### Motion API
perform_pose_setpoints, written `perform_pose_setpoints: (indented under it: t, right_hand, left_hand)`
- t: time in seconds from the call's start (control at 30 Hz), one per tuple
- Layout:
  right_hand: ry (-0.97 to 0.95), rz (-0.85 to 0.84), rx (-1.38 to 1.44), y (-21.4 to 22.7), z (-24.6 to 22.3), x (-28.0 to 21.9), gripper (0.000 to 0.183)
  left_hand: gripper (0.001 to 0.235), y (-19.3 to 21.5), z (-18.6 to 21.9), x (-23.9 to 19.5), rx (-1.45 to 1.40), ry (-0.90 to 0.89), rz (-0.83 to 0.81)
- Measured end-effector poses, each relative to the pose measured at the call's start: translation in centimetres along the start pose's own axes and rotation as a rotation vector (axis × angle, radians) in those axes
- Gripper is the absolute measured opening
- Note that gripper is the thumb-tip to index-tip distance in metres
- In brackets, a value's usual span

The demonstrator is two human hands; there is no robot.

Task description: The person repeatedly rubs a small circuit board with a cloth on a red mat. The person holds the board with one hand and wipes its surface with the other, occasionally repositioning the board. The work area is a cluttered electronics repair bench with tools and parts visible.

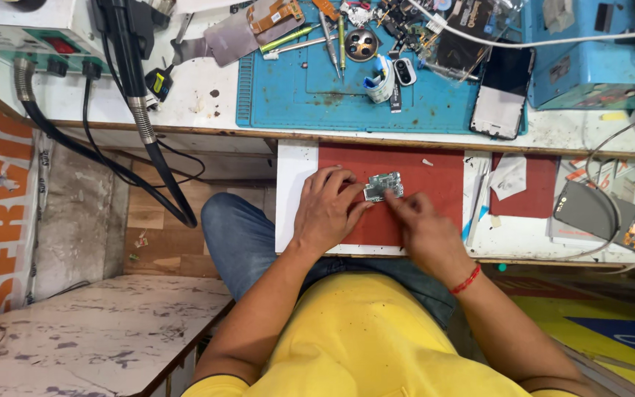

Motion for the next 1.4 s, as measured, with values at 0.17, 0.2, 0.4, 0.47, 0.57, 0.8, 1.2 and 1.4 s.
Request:
perform_pose_setpoints:
  t: [0.17,0.2,0.4,0.47,0.57,0.8,1.2,1.4]
  right_hand:
    - [0.075,0.147,0.066,-0.1,0.4,-0.4,0.057]
    - [0.059,0.114,0.048,0.0,0.5,-0.4,0.060]
    - [-0.013,0.101,0.020,0.1,0.2,-0.4,0.049]
    - [0.006,0.108,0.005,0.1,0.4,-0.2,0.046]
    - [0.045,0.048,-0.014,-0.2,0.6,-0.1,0.050]
    - [0.047,0.114,-0.054,0.2,0.8,0.1,0.043]
    - [0.131,0.294,-0.007,-1.9,1.5,-0.7,0.048]
    - [0.154,0.282,-0.012,-1.9,1.6,-0.8,0.061]
  left_hand:
    - [0.033,0.0,0.0,0.2,0.001,0.005,-0.011]
    - [0.033,0.0,0.0,0.2,0.000,0.009,-0.009]
    - [0.031,-0.1,-0.3,0.0,0.004,-0.015,0.009]
    - [0.029,-0.4,-0.2,-0.1,0.013,-0.010,0.027]
    - [0.030,-0.3,-0.4,-0.3,0.010,-0.013,0.025]
    - [0.032,-0.4,-0.5,-0.6,-0.003,-0.006,0.047]
    - [0.032,-0.6,-0.4,-0.6,0.019,0.018,-0.001]
    - [0.035,-0.2,-0.3,-0.5,0.007,0.023,-0.007]
Point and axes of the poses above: each hand's wrist, its own x-axis towards the middle knuckle, its own y-axis out of the back of the hand, z = x × y, the point moved 1 cm from there along x, towards the middle knuckle, and after that the axes turned 15 degrees about x, right-handed, at the moved point
